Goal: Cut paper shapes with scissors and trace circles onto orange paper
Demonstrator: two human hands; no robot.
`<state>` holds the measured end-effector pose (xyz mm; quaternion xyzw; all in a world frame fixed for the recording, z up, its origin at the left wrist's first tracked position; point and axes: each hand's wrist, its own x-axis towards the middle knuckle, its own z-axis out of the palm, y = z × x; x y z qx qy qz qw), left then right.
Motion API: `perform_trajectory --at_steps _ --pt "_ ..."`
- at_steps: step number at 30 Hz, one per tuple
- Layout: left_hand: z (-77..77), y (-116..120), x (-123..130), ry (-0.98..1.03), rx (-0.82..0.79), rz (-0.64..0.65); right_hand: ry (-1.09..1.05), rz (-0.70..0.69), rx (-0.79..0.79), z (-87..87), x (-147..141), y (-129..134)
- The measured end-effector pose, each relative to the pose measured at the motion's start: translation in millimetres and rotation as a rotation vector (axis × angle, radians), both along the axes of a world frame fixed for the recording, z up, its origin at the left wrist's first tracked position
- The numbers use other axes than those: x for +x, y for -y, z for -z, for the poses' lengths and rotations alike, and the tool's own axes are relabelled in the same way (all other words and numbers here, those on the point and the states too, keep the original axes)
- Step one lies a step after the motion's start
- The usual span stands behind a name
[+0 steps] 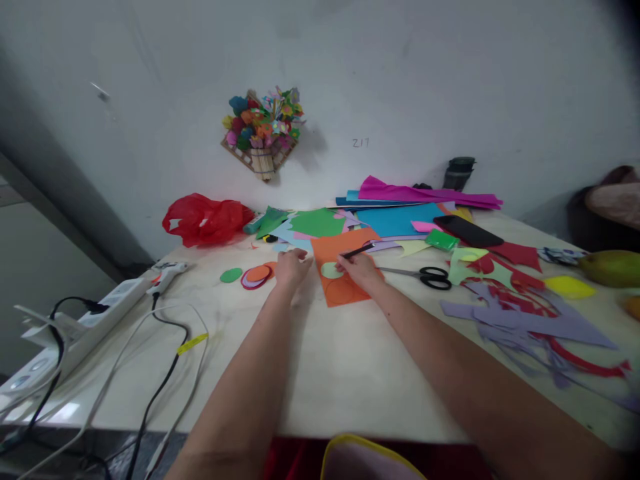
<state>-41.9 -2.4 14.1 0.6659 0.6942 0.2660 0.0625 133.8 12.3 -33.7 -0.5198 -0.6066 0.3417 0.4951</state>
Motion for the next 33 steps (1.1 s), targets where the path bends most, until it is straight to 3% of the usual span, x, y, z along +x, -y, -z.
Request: perform_trajectory --at_steps 8,15,24,30,33 --pt "6.6 -1 10 -0.122 -0.001 0.236 0.055 -0.015 0.046 3.7 2 -3" --pt "17.2 -6 7 -0.18 -0.018 0.307 0.079 -0.025 0.062 3.0 3 -2" --pt "16.3 -5 6 -0.22 -0.056 0.352 0.017 -0.038 0.057 4.4 2 -3" --pt "4.2 2 8 -0.299 -0.047 0.435 0.017 -0.037 0.042 3.9 1 -2" --pt "-9.7 11 10 -0.378 -0.166 0.488 0.019 -0.03 0.028 1.3 1 1"
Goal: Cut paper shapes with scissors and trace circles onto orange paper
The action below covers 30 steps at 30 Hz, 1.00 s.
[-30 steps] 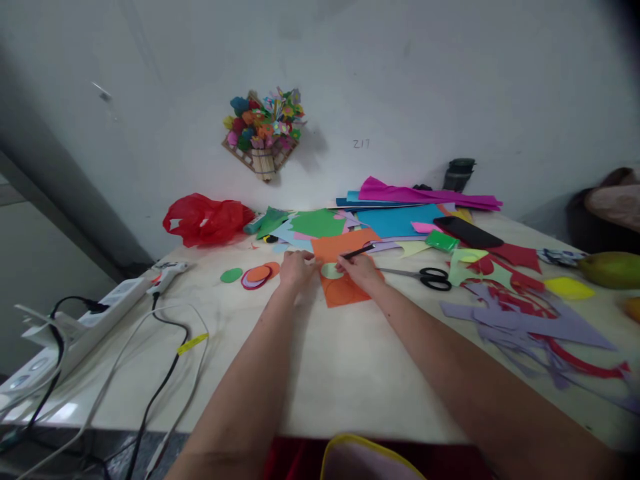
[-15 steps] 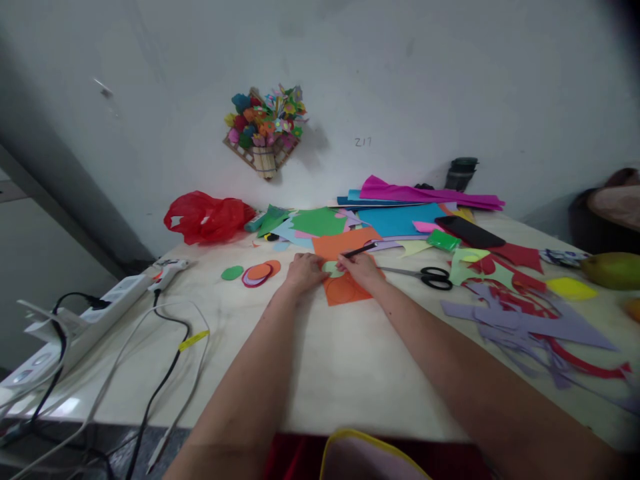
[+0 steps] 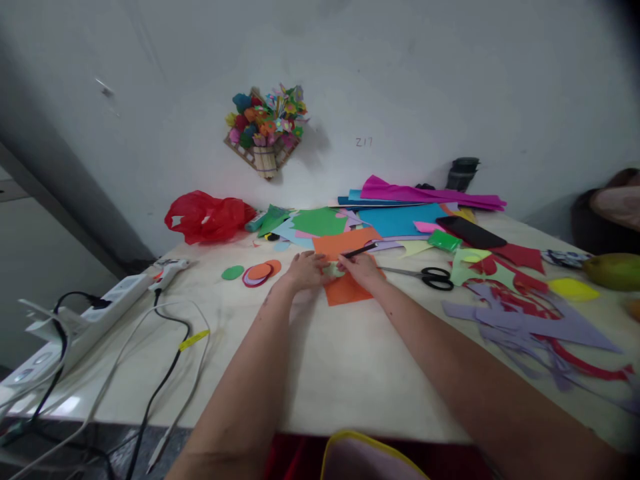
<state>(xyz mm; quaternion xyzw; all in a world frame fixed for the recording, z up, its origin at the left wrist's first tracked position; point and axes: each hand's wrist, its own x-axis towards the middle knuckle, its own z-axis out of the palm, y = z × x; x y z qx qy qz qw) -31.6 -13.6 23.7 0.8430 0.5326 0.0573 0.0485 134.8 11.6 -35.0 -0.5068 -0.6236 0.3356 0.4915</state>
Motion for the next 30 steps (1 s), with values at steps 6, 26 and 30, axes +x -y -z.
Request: perform_trajectory --at_steps 6,26,30 --pt "-11.6 10 3 -0.141 -0.191 -0.003 0.037 -0.001 0.007 -2.9 0 1" --pt "-6.7 24 24 -0.095 -0.226 0.094 -0.346 0.031 -0.123 -20.8 0 11" --pt "-7.7 25 25 -0.083 -0.228 0.093 -0.324 -0.043 -0.167 -27.7 5 17"
